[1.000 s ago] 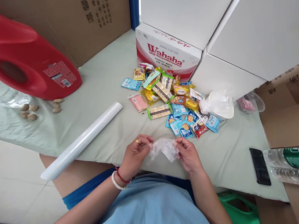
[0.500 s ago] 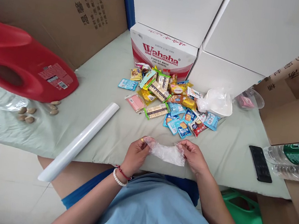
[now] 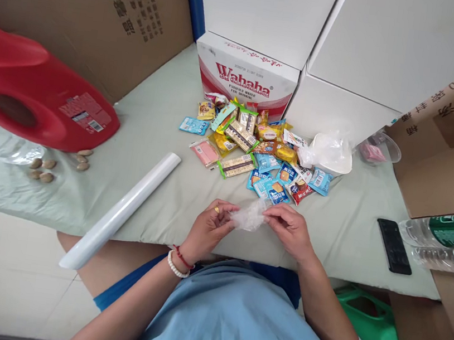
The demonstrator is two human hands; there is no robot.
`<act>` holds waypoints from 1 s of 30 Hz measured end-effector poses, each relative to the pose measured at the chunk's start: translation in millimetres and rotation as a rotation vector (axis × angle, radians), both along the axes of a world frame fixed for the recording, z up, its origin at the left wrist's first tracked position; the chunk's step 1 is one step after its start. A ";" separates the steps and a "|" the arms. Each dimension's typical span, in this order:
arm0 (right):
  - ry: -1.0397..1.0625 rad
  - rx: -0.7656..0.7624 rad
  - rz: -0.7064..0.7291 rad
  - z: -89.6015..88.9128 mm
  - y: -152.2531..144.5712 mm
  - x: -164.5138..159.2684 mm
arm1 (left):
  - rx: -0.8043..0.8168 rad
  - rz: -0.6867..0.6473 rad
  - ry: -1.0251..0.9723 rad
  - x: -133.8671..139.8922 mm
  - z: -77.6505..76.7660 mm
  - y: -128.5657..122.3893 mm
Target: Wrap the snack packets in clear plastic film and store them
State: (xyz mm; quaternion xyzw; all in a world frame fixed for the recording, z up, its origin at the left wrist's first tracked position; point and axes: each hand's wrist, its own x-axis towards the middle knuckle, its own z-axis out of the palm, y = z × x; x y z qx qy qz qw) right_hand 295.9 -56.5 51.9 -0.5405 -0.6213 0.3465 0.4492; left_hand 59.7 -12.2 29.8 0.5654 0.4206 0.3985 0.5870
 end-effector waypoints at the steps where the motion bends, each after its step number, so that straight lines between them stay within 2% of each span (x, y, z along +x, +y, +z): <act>1: 0.010 0.026 -0.027 1.2 -3.9 4.5 | -0.010 0.025 0.018 -2.7 -2.9 1.7; 4: -0.027 0.069 -0.003 3.3 -19.0 16.5 | -0.115 0.170 -0.028 -5.6 -11.0 5.9; 7: -0.149 0.042 0.137 -3.7 -33.8 22.5 | -0.293 0.329 -0.230 -3.0 -14.0 8.5; 10: -0.262 0.012 0.232 -17.8 -44.4 23.5 | -0.461 0.355 -0.380 -0.1 -11.7 9.3; 13: -0.293 0.013 0.244 -24.7 -50.9 24.2 | -0.541 0.349 -0.407 2.5 -9.0 7.9; 17: -0.201 -0.083 0.227 -11.5 -53.2 29.3 | -0.402 0.400 -0.330 5.5 -9.2 3.7; 21: -0.130 -0.155 -0.024 3.0 -45.9 26.6 | -0.219 0.377 -0.172 8.1 -7.5 -3.6; 23: -0.145 -0.105 -0.071 3.4 -39.4 13.7 | -0.172 0.349 -0.110 11.1 -4.1 -8.2; 27: -0.263 0.055 -0.022 -3.8 -24.1 -26.8 | -0.142 0.290 -0.066 17.1 3.3 -15.2; 30: -0.215 0.065 -0.042 -7.0 -13.1 -39.6 | -0.156 0.192 -0.060 13.1 5.6 -14.4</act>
